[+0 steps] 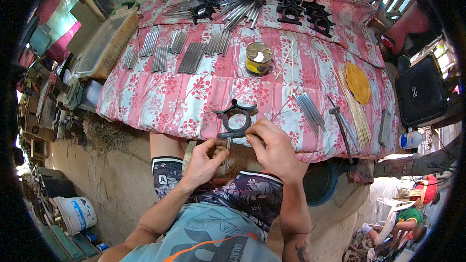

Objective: The person inserts metal rods into a black plastic frame, then uses a thin stick to apply a substance from a small tin into the frame's holes. The person repeats this process with multiple frames and rods, occasionally lifting the assembled unit to inspect it.

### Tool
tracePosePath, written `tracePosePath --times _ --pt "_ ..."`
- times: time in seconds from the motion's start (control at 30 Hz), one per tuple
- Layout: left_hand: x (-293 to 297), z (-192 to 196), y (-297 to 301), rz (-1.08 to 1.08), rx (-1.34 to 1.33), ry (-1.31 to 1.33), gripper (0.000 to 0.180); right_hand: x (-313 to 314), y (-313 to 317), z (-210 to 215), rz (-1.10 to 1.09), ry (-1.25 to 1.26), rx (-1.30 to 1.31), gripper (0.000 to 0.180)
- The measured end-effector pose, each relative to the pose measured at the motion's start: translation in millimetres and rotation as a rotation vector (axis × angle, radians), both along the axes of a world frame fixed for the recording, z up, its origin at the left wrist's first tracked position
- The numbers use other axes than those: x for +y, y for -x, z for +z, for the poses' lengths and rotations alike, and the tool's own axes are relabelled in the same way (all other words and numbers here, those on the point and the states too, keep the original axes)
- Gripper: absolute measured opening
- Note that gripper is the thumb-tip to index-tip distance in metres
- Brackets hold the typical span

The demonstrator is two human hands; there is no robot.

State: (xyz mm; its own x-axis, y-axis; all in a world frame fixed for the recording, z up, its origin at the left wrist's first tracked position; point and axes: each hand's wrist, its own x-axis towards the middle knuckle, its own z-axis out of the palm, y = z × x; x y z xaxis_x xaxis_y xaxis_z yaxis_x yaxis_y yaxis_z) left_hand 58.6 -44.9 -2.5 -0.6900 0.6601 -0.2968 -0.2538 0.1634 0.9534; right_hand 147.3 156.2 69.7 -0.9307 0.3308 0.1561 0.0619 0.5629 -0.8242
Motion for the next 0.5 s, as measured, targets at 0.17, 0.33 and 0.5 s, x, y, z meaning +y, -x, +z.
tracePosePath --times 0.17,0.33,0.5 --pt "-1 8 17 0.029 0.069 -0.011 0.028 -3 -1 0 -0.011 0.024 -0.053 0.009" --pt "-2 8 17 0.020 0.143 0.033 0.031 -2 -7 -8 -0.088 -0.324 0.199 0.008" --pt "-5 4 16 -0.023 0.164 0.088 0.031 -8 -13 -18 -0.083 0.177 0.161 0.005"
